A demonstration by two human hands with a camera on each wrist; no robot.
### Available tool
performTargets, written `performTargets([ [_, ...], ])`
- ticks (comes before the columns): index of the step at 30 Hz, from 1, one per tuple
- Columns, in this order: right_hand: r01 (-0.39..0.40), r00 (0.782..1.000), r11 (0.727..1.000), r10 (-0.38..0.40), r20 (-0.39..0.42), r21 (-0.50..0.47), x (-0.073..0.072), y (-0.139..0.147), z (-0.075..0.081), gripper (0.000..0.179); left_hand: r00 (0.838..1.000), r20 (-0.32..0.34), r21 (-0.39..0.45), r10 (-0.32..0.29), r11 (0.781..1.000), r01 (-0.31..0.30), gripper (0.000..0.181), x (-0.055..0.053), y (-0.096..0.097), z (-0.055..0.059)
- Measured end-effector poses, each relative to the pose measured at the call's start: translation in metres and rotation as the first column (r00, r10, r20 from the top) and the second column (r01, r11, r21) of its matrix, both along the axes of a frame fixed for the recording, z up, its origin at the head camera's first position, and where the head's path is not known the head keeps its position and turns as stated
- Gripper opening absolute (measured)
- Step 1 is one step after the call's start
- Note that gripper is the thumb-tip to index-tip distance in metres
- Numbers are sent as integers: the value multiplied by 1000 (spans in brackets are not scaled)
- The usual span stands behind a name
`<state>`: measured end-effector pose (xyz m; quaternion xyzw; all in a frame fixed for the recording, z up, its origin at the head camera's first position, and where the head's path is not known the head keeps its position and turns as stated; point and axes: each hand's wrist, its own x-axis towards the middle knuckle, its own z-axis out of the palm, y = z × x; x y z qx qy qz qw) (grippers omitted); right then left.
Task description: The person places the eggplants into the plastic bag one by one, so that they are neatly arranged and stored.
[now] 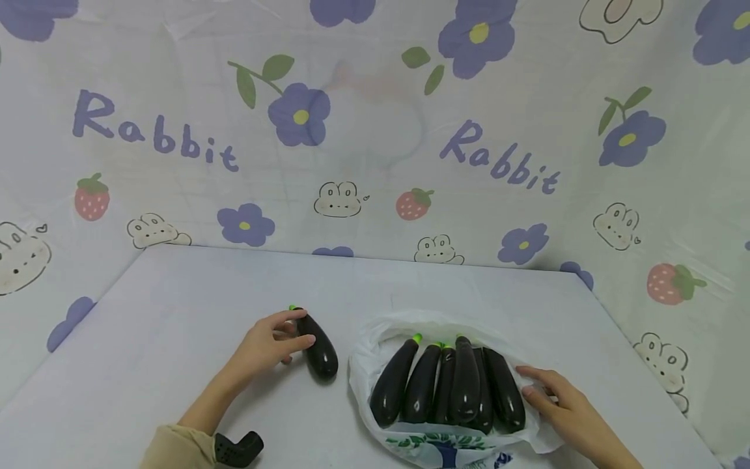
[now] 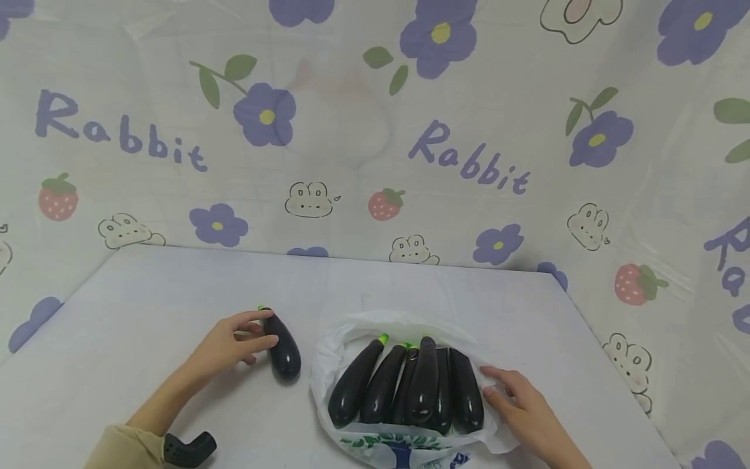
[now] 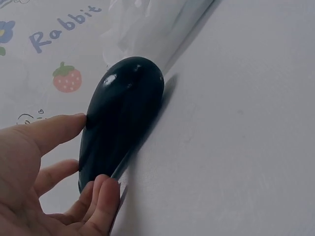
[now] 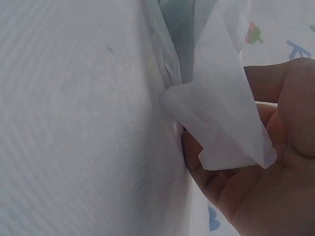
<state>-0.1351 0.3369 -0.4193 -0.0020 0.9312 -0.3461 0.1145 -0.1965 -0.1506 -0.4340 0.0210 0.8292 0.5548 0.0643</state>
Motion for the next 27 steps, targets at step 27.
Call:
performTargets([
  [27, 1, 1000, 1000, -1, -7, -8, 0, 0, -1, 58, 998, -45, -114, -43, 993, 38, 79, -1, 8, -3],
])
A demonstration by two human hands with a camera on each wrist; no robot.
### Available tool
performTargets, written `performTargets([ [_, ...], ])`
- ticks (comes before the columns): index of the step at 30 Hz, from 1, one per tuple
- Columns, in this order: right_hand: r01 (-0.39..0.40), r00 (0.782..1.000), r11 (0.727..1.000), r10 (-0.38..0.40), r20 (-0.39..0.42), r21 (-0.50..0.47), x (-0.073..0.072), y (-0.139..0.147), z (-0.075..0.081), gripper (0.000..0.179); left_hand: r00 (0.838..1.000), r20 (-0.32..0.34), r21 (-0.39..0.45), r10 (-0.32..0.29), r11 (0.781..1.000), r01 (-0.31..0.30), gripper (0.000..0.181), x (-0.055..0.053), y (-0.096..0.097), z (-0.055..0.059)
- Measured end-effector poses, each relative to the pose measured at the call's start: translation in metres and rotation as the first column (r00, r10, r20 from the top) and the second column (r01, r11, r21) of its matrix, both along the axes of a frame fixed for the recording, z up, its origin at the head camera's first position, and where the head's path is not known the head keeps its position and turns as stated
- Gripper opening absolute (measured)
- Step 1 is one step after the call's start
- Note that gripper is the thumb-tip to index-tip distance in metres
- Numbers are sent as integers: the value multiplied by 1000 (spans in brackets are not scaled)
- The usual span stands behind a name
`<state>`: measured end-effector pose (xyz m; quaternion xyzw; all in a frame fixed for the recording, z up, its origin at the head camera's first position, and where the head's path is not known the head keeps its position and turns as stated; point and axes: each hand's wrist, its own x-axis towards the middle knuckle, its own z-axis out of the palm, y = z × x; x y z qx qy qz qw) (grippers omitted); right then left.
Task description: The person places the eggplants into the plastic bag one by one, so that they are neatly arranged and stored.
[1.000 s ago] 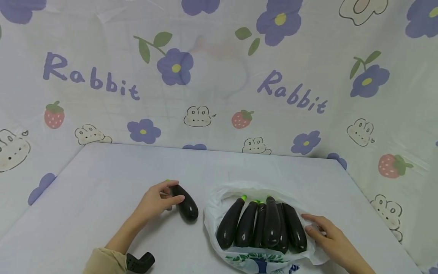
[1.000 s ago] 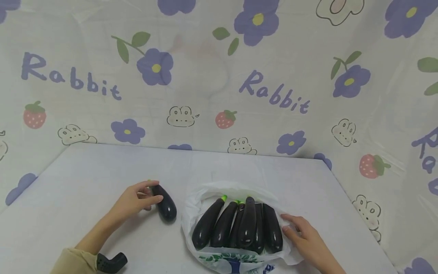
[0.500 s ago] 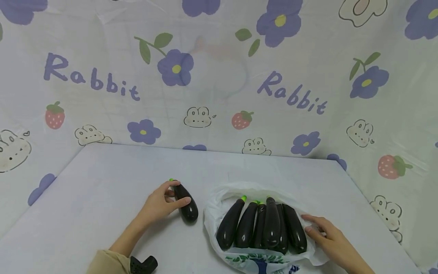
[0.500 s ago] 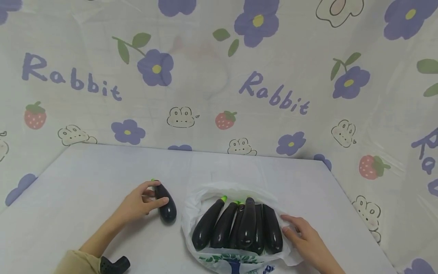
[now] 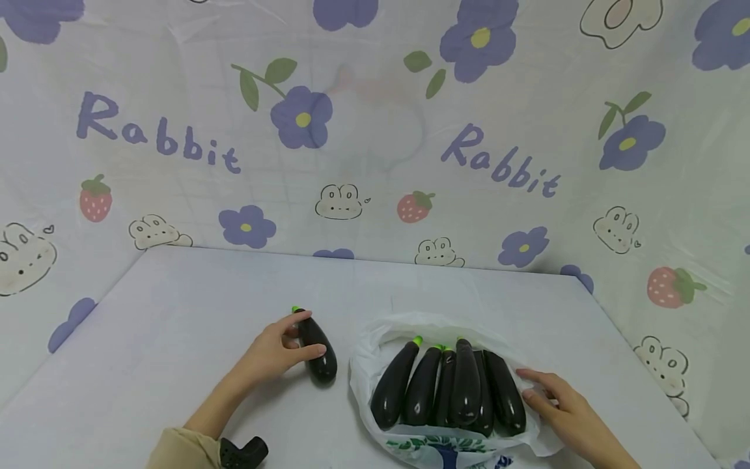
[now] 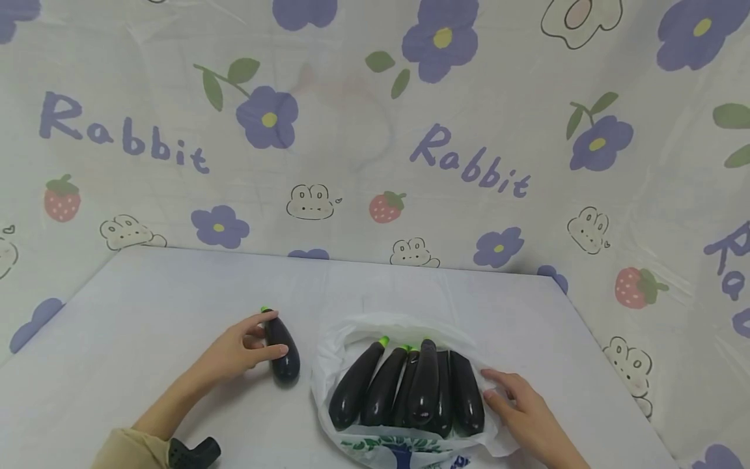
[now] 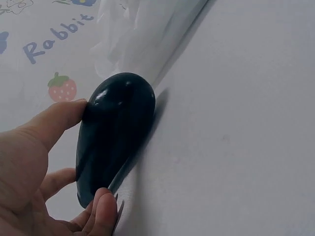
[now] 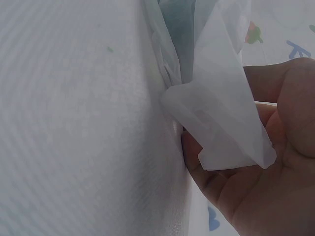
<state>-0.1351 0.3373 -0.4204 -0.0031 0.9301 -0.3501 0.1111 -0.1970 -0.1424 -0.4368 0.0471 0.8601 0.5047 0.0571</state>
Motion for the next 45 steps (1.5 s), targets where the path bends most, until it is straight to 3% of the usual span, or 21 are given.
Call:
performTargets([
  [7, -4, 1000, 1000, 4, 2, 1, 0, 0, 0, 59, 999, 13, -8, -37, 999, 37, 82, 0, -3, 0],
  [15, -4, 1000, 1000, 4, -1, 9, 0, 0, 0, 58, 996, 12, 36, -85, 996, 85, 72, 0, -3, 2],
  [32, 13, 1000, 1000, -13, 9, 27, 0, 1, -3, 60, 995, 40, 69, -97, 993, 94, 77, 1, -4, 3],
  [39, 7, 1000, 1000, -7, -8, 4, 3, 3, -3, 58, 989, 0, 111, -146, 983, 145, 79, 0, -2, 3],
  [45, -11, 999, 1000, 12, -52, 12, 1, 1, -2, 57, 993, -7, 103, -118, 988, 118, 81, 1, -2, 2],
])
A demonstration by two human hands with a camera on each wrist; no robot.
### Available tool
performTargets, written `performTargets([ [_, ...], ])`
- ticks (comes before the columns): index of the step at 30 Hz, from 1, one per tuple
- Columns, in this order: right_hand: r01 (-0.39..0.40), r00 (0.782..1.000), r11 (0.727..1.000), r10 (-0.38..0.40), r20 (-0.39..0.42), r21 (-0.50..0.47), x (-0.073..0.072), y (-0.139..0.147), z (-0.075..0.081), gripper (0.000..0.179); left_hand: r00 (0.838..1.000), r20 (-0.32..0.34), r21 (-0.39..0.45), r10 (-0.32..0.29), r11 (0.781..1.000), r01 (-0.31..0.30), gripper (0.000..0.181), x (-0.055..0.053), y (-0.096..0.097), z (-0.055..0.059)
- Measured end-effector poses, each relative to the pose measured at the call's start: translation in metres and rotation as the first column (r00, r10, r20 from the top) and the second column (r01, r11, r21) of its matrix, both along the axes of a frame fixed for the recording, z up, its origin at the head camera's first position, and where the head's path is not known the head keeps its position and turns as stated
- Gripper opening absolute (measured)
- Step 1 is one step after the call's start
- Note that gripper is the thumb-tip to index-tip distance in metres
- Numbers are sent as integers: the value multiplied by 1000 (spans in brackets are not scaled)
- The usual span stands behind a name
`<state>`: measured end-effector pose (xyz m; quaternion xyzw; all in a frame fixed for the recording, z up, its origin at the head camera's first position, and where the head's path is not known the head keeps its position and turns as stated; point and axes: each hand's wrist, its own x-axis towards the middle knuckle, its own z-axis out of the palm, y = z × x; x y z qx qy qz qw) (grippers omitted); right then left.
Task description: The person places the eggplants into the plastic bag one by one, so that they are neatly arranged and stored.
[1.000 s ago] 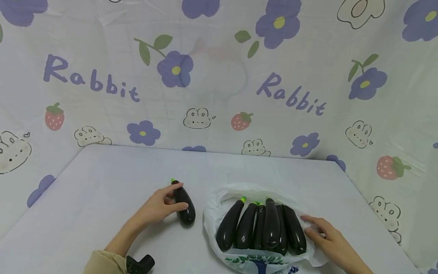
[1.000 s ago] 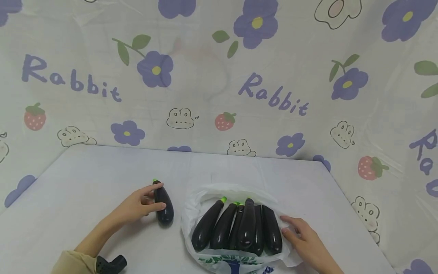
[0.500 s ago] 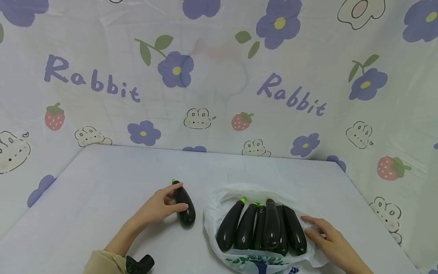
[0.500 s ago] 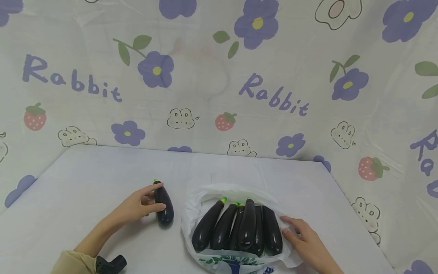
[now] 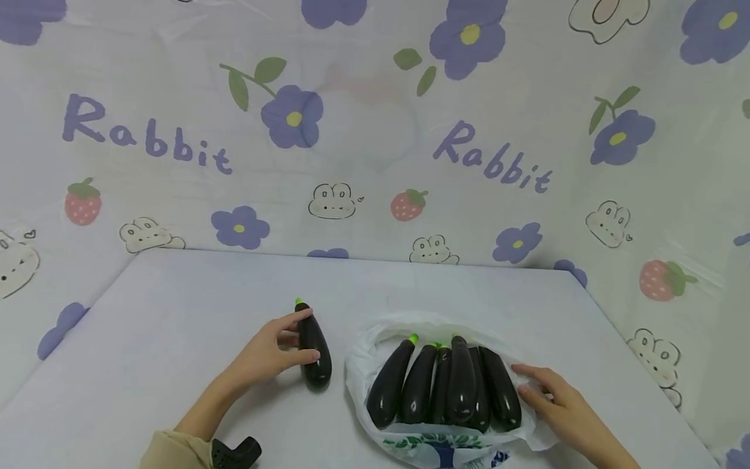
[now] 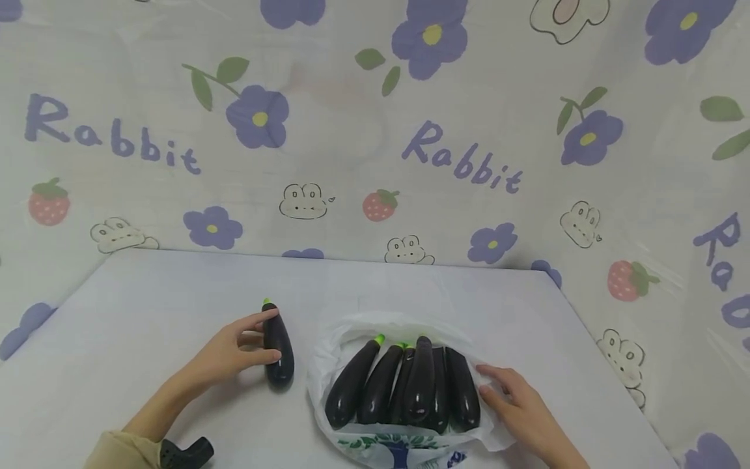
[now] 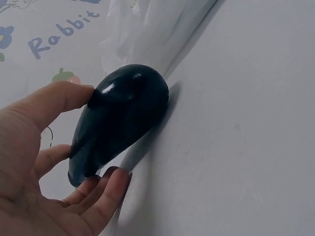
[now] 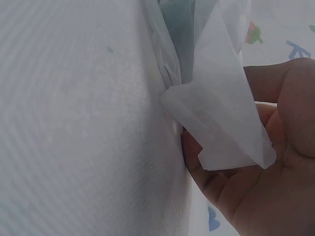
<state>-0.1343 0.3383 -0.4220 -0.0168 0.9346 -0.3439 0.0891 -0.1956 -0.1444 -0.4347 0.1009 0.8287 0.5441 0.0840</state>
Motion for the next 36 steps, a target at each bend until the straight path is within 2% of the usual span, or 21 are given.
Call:
performTargets([
  [8, -3, 1000, 1000, 3, 7, 1, -3, -6, 3, 57, 999, 18, 29, 27, 999, -27, 83, 1, -2, -2],
  [19, -12, 1000, 1000, 12, -12, -10, -3, -6, 2, 52, 999, 26, 76, 43, 996, -45, 81, 4, 0, 4],
  [24, 0, 1000, 1000, 0, -6, -10, -2, -4, 1, 52, 996, -26, 181, 85, 980, -79, 79, 6, 1, 12],
  [28, 4, 1000, 1000, -4, -4, -12, 0, -4, 1, 52, 994, -55, 268, 99, 960, -81, 80, 6, 2, 18],
  [31, 7, 1000, 1000, -7, -1, -10, 0, -3, 1, 52, 992, -60, 302, 107, 950, -84, 81, 7, 5, 23],
  [36, 6, 1000, 1000, -6, -7, -6, 1, -2, 2, 52, 994, -65, 322, 91, 944, -66, 81, 11, 13, 32],
])
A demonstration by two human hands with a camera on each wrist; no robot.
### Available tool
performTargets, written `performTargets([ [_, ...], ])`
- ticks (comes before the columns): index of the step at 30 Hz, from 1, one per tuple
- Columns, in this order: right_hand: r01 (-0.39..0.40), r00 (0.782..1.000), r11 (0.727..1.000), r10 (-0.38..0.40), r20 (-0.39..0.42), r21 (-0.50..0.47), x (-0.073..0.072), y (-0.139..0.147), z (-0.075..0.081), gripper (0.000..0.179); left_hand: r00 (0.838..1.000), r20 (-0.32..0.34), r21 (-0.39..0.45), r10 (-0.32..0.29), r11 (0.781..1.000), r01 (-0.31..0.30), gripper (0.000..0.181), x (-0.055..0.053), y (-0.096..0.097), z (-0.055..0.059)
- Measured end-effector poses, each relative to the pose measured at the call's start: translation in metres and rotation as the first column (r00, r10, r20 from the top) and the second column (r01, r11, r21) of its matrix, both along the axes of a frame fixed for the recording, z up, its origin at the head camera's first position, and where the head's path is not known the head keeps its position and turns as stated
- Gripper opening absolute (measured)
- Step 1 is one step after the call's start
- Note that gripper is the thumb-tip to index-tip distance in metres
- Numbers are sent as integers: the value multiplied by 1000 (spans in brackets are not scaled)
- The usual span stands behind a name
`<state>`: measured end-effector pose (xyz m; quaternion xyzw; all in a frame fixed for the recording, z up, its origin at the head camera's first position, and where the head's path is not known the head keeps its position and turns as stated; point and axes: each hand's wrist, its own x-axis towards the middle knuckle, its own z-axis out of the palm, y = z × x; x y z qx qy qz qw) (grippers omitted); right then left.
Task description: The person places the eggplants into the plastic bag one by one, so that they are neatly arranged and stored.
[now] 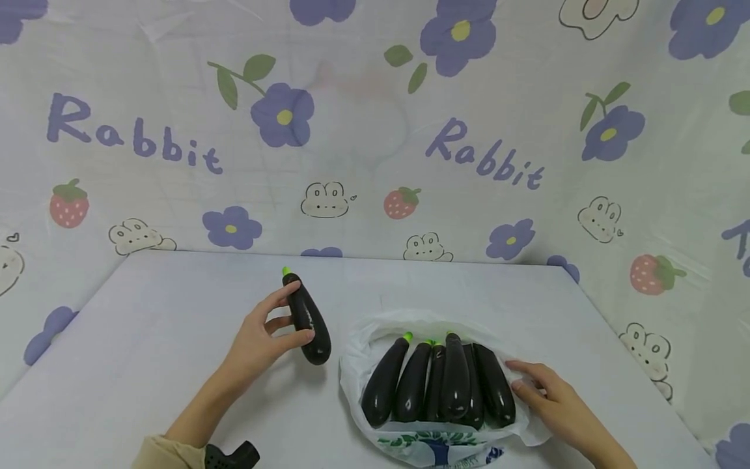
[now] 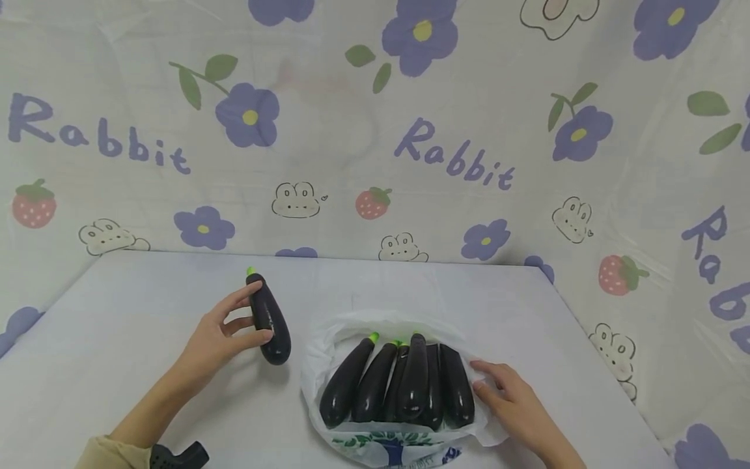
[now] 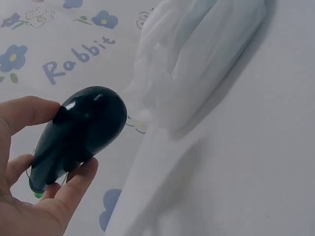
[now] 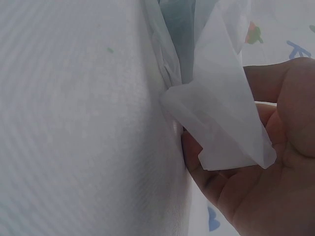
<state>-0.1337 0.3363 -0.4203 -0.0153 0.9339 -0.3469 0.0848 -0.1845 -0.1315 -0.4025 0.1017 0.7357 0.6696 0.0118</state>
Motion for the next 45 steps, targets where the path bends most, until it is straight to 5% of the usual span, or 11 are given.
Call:
performTargets([
  [15, -16, 1000, 999, 15, -17, -34, 1, 2, -1, 53, 996, -52, -20, -69, 997, 68, 81, 9, 16, 7],
  [34, -21, 1000, 999, 21, -23, -24, 0, -1, -1, 53, 989, -21, -4, -143, 990, 143, 77, 24, 26, 22],
  [45, -7, 1000, 1000, 7, 4, -6, -1, 0, 0, 56, 974, -26, -53, -225, 973, 223, 64, 29, 50, 28],
])
